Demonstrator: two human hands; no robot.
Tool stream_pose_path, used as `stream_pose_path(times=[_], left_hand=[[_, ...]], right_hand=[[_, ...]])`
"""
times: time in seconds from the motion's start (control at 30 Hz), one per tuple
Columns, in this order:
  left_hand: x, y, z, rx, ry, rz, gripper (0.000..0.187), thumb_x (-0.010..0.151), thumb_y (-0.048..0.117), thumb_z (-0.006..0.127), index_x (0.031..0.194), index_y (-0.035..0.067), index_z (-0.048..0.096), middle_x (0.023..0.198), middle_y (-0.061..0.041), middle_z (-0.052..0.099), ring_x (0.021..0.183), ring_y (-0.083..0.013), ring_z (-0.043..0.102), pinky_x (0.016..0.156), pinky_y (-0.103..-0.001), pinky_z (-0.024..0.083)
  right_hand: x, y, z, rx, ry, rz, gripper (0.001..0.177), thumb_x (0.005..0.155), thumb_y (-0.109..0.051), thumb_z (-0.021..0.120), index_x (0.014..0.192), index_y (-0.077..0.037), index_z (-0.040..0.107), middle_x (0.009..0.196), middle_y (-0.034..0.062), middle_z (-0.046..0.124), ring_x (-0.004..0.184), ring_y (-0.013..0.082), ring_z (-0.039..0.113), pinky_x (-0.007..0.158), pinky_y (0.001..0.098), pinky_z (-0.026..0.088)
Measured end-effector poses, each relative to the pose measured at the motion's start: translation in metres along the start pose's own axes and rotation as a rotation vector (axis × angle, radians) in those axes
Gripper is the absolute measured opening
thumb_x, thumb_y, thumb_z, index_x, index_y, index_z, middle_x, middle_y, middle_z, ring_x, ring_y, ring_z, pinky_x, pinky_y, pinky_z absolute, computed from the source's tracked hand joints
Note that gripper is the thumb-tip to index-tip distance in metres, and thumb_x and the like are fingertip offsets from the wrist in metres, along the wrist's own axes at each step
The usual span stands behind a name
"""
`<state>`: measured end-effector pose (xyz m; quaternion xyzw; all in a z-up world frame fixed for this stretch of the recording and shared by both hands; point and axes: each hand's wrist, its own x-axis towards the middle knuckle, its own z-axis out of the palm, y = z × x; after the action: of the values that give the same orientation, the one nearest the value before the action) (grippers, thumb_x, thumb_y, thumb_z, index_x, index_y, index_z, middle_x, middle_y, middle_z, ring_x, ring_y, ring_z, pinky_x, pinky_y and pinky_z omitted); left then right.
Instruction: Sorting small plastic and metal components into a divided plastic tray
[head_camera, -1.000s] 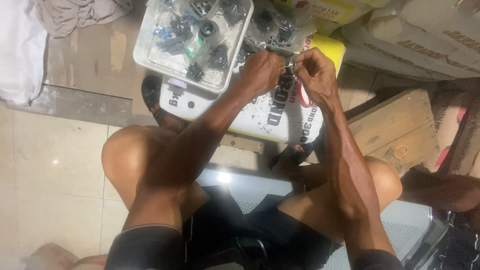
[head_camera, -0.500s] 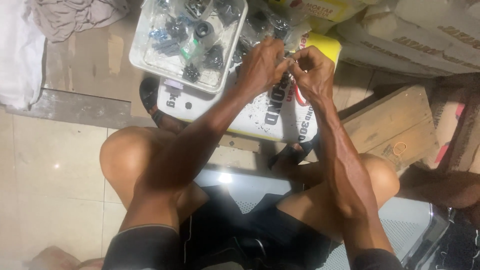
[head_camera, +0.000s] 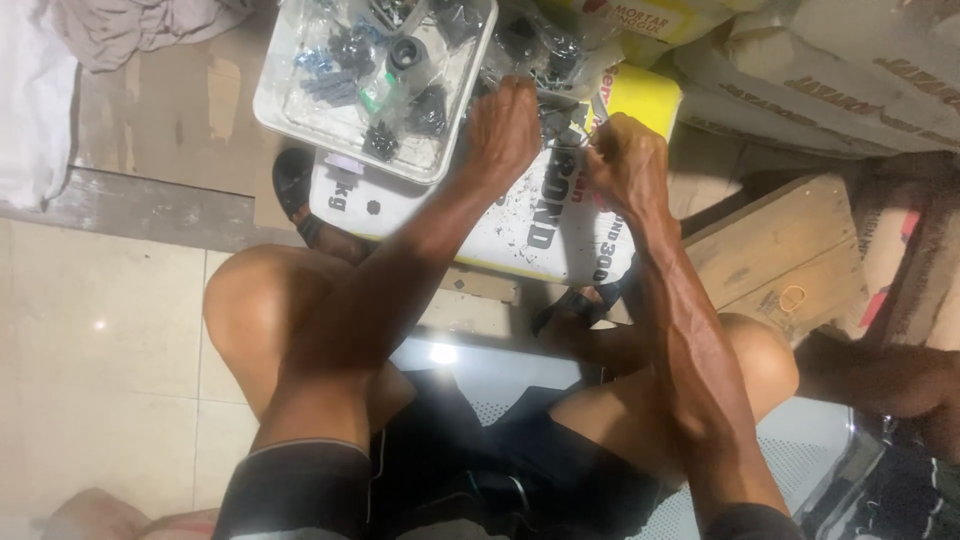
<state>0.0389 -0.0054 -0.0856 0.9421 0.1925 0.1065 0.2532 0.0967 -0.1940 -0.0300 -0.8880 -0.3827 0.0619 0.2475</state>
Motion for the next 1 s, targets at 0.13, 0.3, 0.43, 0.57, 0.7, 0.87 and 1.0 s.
stream_pose_path(times=[0.13,0.3,0.43,0.57,0.7,0.87,1.0], left_hand=[[-0.017,-0.003,-0.021,-0.118,-0.114,-0.096,0.036,0.11,0.011,0.035,0.079,0.011,0.054,0.068,-0.001,0.048,0.052,-0.0124,0.047,0.039,-0.027,0.038],[-0.005,-0.001,-0.038,-0.169,-0.024,-0.057,0.037,0.107,0.006,0.042,0.078,0.004,0.066,0.072,-0.013,0.066,0.042,-0.0115,0.055,0.027,-0.023,0.037],[0.003,-0.002,-0.034,-0.228,0.024,-0.066,0.024,0.098,-0.005,0.051,0.088,-0.001,0.073,0.066,-0.015,0.069,0.045,-0.0191,0.068,0.026,-0.025,0.046],[0.005,-0.002,-0.029,-0.161,0.081,-0.098,0.018,0.097,0.002,0.058,0.092,-0.002,0.075,0.074,-0.018,0.073,0.048,-0.0202,0.07,0.03,-0.028,0.05],[0.001,-0.007,-0.028,-0.219,0.046,-0.077,0.023,0.1,0.01,0.053,0.098,-0.001,0.072,0.075,-0.016,0.071,0.06,-0.0277,0.074,0.046,-0.036,0.06],[0.002,-0.006,-0.043,-0.229,-0.113,-0.063,0.017,0.101,0.007,0.055,0.102,0.001,0.071,0.081,-0.016,0.071,0.061,-0.0246,0.072,0.046,-0.034,0.06],[0.001,0.005,-0.058,-0.323,-0.348,0.054,0.048,0.087,-0.015,0.066,0.127,0.011,0.07,0.126,-0.02,0.07,0.1,-0.0352,0.076,0.075,-0.041,0.069]], right_hand=[[0.001,-0.008,0.017,-0.048,-0.12,0.3,0.023,0.09,0.018,0.061,0.092,-0.004,0.069,0.078,0.009,0.072,0.059,0.0206,0.069,0.051,0.0308,0.062],[0.008,0.0,0.037,-0.188,0.022,-0.005,0.022,0.091,0.011,0.065,0.076,-0.001,0.074,0.068,0.0142,0.07,0.049,0.0239,0.067,0.044,0.0347,0.058],[0.018,-0.019,0.046,0.007,0.024,-0.07,0.017,0.086,0.016,0.059,0.086,0.003,0.07,0.082,0.0202,0.072,0.064,0.0301,0.073,0.051,0.0351,0.063],[0.021,-0.009,0.074,-0.003,0.016,-0.12,0.013,0.097,-0.007,0.058,0.09,-0.001,0.067,0.096,0.0213,0.064,0.08,0.0347,0.062,0.06,0.0421,0.055],[0.024,-0.007,0.08,0.039,-0.002,-0.115,0.018,0.097,-0.007,0.05,0.084,-0.001,0.062,0.093,0.023,0.063,0.082,0.0366,0.062,0.063,0.0449,0.054],[0.028,-0.031,0.041,0.316,-0.187,0.197,0.017,0.095,0.003,0.066,0.084,-0.008,0.058,0.091,0.0066,0.059,0.073,0.0189,0.061,0.065,0.0327,0.059],[0.026,-0.038,0.0,0.736,-0.357,0.337,0.011,0.106,0.002,0.054,0.103,-0.005,0.062,0.092,0.0081,0.066,0.06,0.0154,0.063,0.043,0.0269,0.054]])
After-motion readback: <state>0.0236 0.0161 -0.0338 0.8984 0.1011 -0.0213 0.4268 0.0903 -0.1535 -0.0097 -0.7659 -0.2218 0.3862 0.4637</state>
